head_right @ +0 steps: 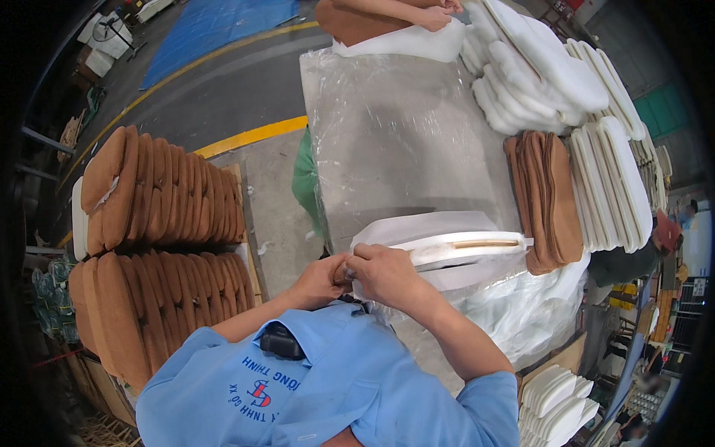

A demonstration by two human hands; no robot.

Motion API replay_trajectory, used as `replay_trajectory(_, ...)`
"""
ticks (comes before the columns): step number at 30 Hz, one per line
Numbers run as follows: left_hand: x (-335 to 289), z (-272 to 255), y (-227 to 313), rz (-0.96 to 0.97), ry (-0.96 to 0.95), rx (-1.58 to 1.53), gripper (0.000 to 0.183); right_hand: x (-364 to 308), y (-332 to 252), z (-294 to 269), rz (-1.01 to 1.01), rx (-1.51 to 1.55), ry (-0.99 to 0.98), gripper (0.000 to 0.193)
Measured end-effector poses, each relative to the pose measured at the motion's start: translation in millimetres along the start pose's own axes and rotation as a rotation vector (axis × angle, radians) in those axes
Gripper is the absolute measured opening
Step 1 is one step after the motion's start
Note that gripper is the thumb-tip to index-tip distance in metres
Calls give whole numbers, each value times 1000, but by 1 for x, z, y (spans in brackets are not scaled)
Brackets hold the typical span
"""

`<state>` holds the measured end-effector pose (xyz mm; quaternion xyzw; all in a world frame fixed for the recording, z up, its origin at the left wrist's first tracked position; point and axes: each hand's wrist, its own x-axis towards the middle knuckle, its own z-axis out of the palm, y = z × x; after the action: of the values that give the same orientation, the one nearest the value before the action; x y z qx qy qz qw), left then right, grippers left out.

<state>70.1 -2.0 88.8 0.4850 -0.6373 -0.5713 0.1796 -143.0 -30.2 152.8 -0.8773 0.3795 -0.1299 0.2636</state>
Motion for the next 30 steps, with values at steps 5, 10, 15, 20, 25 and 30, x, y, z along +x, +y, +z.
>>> replay_trajectory(5, 3, -2, 6, 2, -49, 18, 60, -12, 18, 19, 213, 646, 290, 5)
replay_trajectory(10, 4, -4, -1, 75, 9, 79, 61, -49, 57, -53, 406, 1095, 998, 10)
replay_trajectory(15, 7, -3, -1, 30, -4, 59, 63, -103, 66, -85, 695, 111, 623, 23)
replay_trajectory(20, 9, -1, 4, 5, -52, 154, 69, -72, 40, -30, 624, -279, 389, 23)
replay_trajectory(25, 8, 3, -2, 69, -118, 175, 82, -76, 46, -53, 643, 586, 681, 14)
replay_trajectory(30, 3, 6, -1, 253, 124, -53, 105, -64, 34, -33, 537, 326, 636, 25)
